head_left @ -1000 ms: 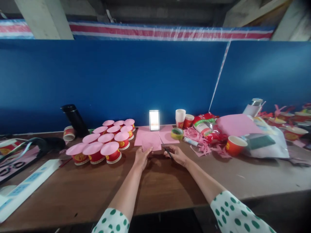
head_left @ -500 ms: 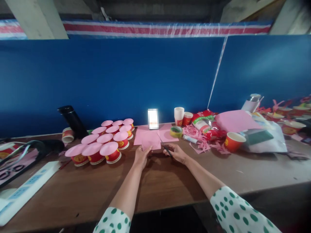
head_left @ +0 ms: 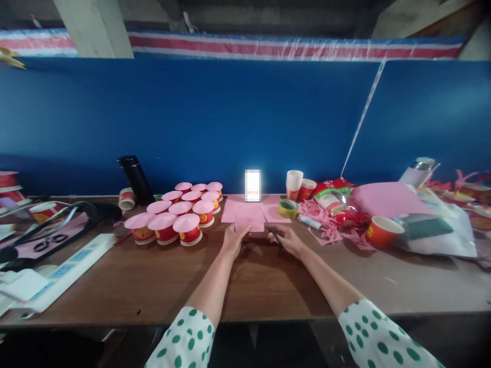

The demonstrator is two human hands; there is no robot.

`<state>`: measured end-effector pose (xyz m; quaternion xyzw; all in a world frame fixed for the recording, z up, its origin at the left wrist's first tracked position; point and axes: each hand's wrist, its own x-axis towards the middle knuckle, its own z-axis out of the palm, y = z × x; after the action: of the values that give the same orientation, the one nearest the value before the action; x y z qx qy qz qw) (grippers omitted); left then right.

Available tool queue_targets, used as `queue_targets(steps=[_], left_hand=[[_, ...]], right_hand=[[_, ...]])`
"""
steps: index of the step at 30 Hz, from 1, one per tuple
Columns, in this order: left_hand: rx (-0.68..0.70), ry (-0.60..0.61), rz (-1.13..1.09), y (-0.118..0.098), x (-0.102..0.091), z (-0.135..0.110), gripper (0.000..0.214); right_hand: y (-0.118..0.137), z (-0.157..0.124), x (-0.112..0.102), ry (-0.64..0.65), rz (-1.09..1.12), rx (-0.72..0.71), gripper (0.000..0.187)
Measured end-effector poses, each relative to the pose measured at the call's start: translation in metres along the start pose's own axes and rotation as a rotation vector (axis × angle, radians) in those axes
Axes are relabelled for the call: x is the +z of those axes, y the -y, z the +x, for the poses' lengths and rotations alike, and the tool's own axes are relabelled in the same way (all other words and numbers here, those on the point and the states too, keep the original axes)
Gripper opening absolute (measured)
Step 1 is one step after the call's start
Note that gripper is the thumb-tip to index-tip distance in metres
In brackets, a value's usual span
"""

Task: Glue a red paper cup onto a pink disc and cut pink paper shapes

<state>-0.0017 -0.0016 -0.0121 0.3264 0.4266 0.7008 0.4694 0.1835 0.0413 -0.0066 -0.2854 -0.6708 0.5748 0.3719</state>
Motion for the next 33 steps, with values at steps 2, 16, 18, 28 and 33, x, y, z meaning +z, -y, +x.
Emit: queue_targets(steps=[2,16,18,28,33], left_hand=[[0.006,-0.003,0.008,0.0003,0.0002,0.0002,0.036],[0.009,-0.011,0.029,0.004,-0.0004,0.0038,0.039],[0.008,-0.008,0.031,0.0037,-0.0002,0.0037,0.039],[-0.002,0.015,0.043,0.0034,-0.0007,0.0026,0.037],[0.001,0.02,0.041,0.0031,-0.0001,0.0027,0.034]], right_hand=[[-0.0012,0.0002,-0.0009,-0.001,-0.009,-0.006,0.048],[-0.0064,0.0044,-0.0009,-0.006,0.036,0.007,0.05],[-0.0071,0.0045,-0.0012,-0.009,0.042,0.004,0.049],[-0.0003,0.0021,0.0011,-0.026,0.038,0.003,0.047],[-0.0036,0.0037,0.0011,-0.03,0.035,-0.005,0.047]])
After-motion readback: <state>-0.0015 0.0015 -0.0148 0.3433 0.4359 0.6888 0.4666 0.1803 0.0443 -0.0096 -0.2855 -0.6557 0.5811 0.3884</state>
